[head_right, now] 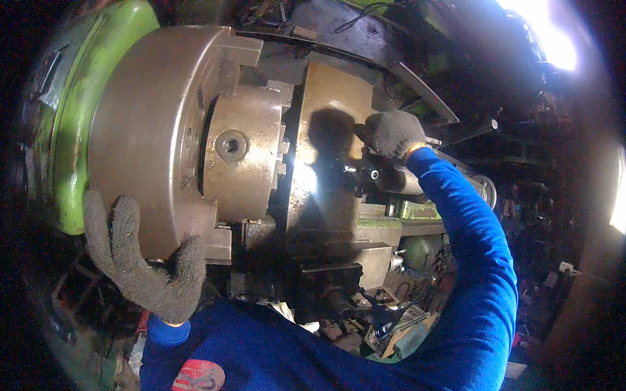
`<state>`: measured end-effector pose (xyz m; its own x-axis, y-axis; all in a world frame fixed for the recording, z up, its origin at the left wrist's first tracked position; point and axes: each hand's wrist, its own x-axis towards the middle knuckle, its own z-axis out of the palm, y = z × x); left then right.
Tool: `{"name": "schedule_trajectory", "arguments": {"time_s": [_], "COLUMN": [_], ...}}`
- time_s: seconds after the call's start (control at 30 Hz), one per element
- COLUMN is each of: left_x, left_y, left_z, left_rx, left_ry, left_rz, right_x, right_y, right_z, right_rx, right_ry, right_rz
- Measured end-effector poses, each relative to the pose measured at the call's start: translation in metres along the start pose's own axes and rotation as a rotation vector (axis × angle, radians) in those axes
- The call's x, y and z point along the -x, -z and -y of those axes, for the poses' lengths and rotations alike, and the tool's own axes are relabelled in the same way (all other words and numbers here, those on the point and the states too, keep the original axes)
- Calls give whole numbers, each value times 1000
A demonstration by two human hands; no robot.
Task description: The person operates a metal lathe, using a pneumatic tool to work on a metal workpiece held in the chuck. They repeatedly adjust the tool and the workpiece, then remove the workpiece and place it on the lathe bed.
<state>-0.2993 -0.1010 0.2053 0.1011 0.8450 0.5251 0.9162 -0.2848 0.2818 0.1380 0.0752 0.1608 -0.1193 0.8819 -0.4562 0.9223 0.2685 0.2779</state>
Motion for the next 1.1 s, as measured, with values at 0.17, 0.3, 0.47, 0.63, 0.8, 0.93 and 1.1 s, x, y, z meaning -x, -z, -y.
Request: {"name": "schedule_trajectory", "arguments": {"time_s": [0.17,0.3,0.47,0.63,0.8,0.93,1.1], "left_x": [0,1,-3,1,-23,-86,-134], "left_y": [1,6,1,22,24,-78,-196], "left_z": [0,-5,-10,-23,-95,-182,-225], "left_rx": [32,74,74,70,466,896,775], "left_ry": [8,52,46,109,-245,-218,158], "left_rz": [0,35,27,-71,-92,-280,464], "right_x": [2,-4,10,46,63,69,73], "right_y": [16,6,-28,-22,-42,-27,-21], "right_z": [10,-23,-100,-90,-62,-59,-74], "right_rx": [12,-187,-96,-181,-143,-204,-331], "right_ry": [-5,77,237,71,-26,-29,-49], "right_rz": [27,116,66,76,9,-208,-269]}}
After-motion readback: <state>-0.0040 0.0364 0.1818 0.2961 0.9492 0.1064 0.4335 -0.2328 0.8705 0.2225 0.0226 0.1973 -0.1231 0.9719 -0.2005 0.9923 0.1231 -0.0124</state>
